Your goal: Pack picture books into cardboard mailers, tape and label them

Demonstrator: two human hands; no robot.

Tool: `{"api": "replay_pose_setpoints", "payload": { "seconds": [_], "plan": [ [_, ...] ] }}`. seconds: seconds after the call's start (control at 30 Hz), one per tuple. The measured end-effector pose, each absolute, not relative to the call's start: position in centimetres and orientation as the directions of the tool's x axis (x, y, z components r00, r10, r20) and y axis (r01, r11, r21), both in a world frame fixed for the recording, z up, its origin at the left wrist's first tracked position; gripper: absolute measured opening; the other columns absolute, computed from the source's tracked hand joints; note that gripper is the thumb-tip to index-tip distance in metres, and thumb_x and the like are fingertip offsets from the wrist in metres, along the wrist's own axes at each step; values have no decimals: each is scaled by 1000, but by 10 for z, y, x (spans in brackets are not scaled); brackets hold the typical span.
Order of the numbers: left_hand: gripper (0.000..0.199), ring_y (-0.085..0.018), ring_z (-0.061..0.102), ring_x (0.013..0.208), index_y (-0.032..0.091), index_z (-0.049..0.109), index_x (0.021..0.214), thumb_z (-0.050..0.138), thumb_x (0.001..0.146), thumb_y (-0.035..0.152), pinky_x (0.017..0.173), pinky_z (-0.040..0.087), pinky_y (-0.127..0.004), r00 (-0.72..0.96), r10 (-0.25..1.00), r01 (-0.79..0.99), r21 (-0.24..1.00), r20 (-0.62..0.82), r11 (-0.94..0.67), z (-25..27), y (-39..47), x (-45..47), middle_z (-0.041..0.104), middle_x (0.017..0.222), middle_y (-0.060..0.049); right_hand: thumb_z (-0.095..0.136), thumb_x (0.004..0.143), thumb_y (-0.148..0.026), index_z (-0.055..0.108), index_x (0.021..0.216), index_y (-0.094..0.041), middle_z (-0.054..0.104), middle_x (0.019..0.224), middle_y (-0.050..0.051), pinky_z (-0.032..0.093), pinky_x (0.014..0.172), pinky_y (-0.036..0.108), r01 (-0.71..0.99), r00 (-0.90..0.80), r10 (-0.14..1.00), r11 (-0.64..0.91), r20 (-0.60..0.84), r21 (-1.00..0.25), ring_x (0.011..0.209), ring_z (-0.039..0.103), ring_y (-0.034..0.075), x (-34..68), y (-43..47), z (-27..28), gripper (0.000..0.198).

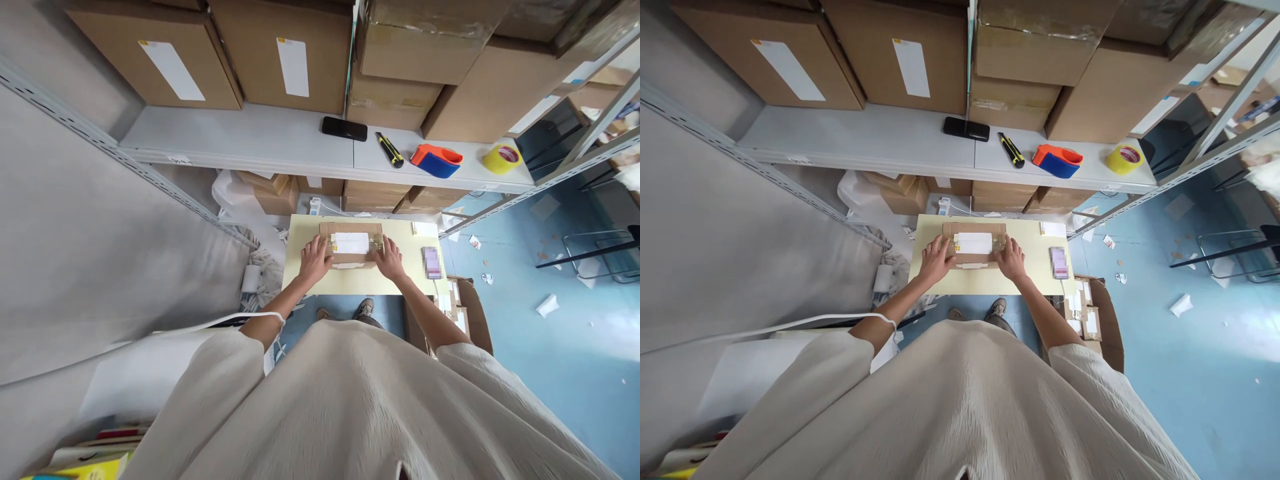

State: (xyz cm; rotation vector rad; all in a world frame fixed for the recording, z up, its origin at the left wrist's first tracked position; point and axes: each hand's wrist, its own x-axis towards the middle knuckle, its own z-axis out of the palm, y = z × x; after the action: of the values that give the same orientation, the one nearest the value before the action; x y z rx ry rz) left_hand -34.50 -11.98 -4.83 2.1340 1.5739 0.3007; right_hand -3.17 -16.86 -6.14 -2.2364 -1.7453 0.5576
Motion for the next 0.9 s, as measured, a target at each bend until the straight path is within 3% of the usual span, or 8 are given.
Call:
{"api": "replay_pose_setpoints", "payload": {
  "seconds": [0.23, 0.4, 0.57, 0.9],
  "plan": [
    [67, -48, 52, 158, 19, 59, 162, 74, 98, 29, 130, 45, -60, 240, 963, 801, 584, -119, -128, -49, -122, -343, 52, 172, -26, 56, 105, -45, 40, 179, -27, 45, 177, 23, 51, 122, 66, 867, 180, 965, -247, -191, -433, 154, 54, 45, -50, -185, -63, 78],
    [67, -47, 58, 150, 23, 63, 157, 77, 92, 25, 126, 49, -61, 191, 977, 810, 578, -94, -103, -49, -125, -344, 65, 158, -22, 68, 99, -48, 39, 179, -21, 42, 179, 26, 48, 127, 62, 870, 148, 964, -234, -223, -435, 154, 54, 46, -58, -196, -59, 90],
    [66, -48, 58, 150, 27, 65, 155, 78, 91, 23, 123, 50, -64, 168, 982, 825, 558, -92, -89, -41, -138, -342, 65, 160, -21, 70, 96, -41, 42, 178, -27, 45, 176, 22, 51, 125, 62, 864, 128, 974, -202, -187, -461, 150, 58, 45, -57, -211, -55, 88],
    [67, -48, 51, 154, 27, 62, 160, 78, 96, 24, 127, 45, -65, 251, 968, 811, 548, -7, -206, -2, -174, -297, 57, 164, -22, 71, 98, -39, 44, 177, -27, 41, 180, 21, 49, 128, 61, 821, 214, 975, -210, -55, -530, 159, 50, 45, -16, -268, -28, 85]
  ]
}}
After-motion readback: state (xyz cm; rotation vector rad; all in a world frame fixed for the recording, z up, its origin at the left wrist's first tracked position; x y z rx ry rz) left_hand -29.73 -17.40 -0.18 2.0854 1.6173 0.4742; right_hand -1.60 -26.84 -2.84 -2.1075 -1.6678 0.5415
